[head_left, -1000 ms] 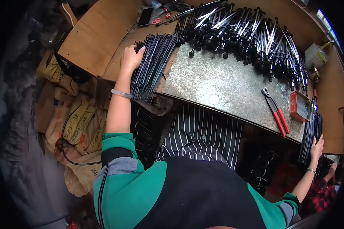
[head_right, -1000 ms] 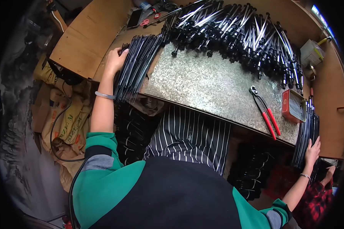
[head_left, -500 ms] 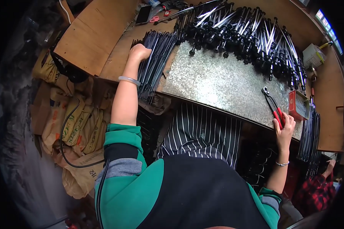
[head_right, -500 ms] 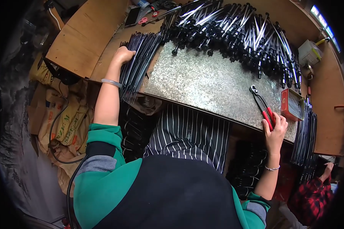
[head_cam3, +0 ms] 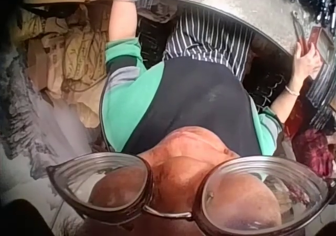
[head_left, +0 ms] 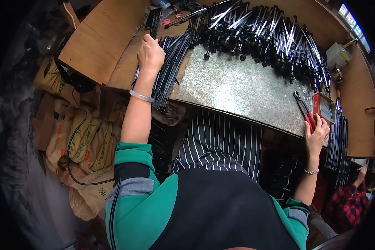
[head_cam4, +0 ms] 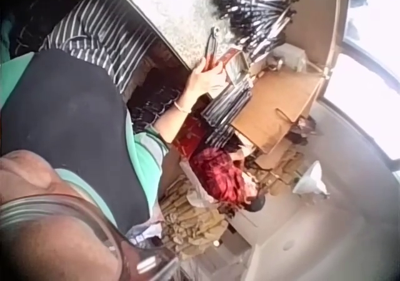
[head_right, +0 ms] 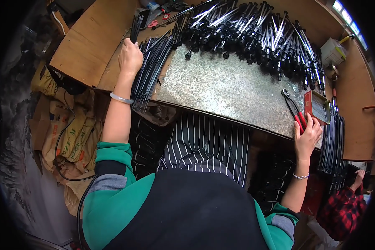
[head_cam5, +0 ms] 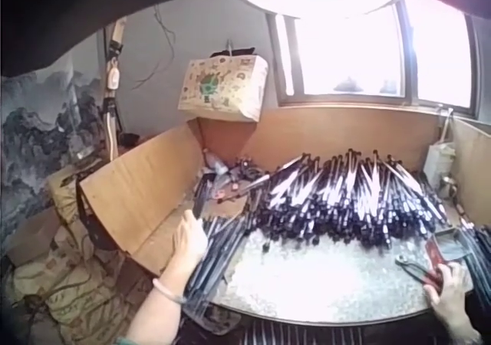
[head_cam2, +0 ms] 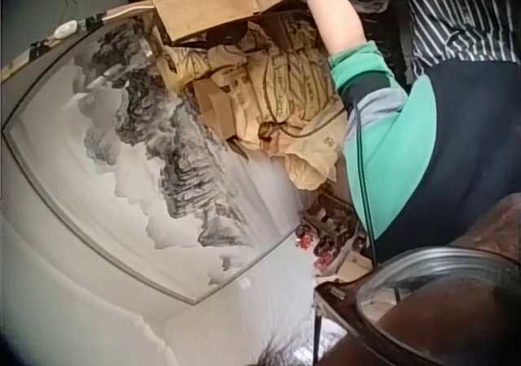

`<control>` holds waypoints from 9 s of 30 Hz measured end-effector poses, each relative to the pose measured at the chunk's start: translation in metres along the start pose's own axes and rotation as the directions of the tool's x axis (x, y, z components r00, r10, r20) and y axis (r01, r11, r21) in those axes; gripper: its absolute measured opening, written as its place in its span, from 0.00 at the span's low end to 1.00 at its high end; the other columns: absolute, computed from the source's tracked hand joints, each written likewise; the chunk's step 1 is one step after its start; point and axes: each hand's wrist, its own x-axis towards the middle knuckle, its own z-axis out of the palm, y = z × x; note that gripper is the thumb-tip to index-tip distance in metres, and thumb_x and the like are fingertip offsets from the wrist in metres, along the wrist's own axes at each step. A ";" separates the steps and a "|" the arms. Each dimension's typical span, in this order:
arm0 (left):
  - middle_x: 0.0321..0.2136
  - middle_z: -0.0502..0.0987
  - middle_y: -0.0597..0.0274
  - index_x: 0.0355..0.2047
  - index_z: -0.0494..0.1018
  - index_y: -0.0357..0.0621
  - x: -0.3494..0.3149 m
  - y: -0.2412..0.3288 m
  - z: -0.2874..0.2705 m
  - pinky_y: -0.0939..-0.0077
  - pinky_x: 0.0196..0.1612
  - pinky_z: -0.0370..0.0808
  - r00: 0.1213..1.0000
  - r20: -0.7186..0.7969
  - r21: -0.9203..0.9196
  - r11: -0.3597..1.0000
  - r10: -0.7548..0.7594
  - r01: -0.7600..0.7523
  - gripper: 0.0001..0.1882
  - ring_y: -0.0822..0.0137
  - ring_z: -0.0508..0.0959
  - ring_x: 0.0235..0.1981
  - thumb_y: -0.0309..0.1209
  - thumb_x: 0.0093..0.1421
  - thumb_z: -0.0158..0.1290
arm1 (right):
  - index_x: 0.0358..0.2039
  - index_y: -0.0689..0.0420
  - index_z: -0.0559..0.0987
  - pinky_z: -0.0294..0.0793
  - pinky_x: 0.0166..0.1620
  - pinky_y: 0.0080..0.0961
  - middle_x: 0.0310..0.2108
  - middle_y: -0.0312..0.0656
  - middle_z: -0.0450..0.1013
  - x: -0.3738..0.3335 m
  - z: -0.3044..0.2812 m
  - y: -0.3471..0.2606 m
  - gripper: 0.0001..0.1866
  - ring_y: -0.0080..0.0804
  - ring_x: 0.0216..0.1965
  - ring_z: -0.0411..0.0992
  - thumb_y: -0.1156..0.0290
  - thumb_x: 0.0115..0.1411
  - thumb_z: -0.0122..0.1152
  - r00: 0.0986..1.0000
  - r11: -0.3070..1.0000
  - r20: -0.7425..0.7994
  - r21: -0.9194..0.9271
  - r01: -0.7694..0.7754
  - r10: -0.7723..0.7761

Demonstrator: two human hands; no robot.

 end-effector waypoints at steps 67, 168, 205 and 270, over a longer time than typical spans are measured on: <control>0.51 0.62 0.49 0.58 0.48 0.38 -0.135 0.193 -0.097 0.69 0.52 0.64 0.879 -0.211 -0.814 0.421 0.428 -0.400 0.50 0.58 0.64 0.52 0.34 0.41 0.66 | 0.49 0.68 0.63 0.48 0.14 0.10 0.13 0.29 0.55 -0.077 -0.110 -0.121 0.17 0.12 0.11 0.49 0.69 0.65 0.40 0.837 -0.468 0.412 0.696 -0.544 -0.361; 0.40 0.72 0.51 0.58 0.50 0.42 -0.079 0.231 -0.088 0.75 0.43 0.75 0.908 -0.104 -0.993 0.008 0.406 -0.118 0.43 0.64 0.77 0.37 0.22 0.44 0.62 | 0.48 0.67 0.65 0.54 0.18 0.10 0.18 0.32 0.65 -0.020 -0.129 -0.116 0.15 0.11 0.13 0.54 0.76 0.62 0.43 0.894 -0.280 0.392 0.852 -0.442 -0.218; 0.23 0.61 0.67 0.52 0.58 0.35 -0.092 0.208 -0.099 0.87 0.25 0.64 0.881 0.120 -0.720 -0.571 0.457 0.394 0.22 0.79 0.61 0.23 0.40 0.66 0.35 | 0.45 0.62 0.63 0.70 0.24 0.14 0.20 0.42 0.70 -0.007 -0.076 -0.161 0.13 0.24 0.18 0.69 0.68 0.66 0.35 0.922 -0.269 0.318 0.889 -0.371 -0.219; 0.32 0.75 0.60 0.36 0.68 0.38 -0.120 0.256 -0.007 0.77 0.44 0.69 0.545 0.194 -0.979 0.130 0.816 0.155 0.08 0.69 0.74 0.36 0.29 0.63 0.41 | 0.31 0.64 0.72 0.69 0.34 0.33 0.24 0.50 0.70 -0.099 0.062 -0.067 0.05 0.47 0.31 0.69 0.77 0.55 0.48 0.965 0.628 0.157 0.778 0.010 -0.210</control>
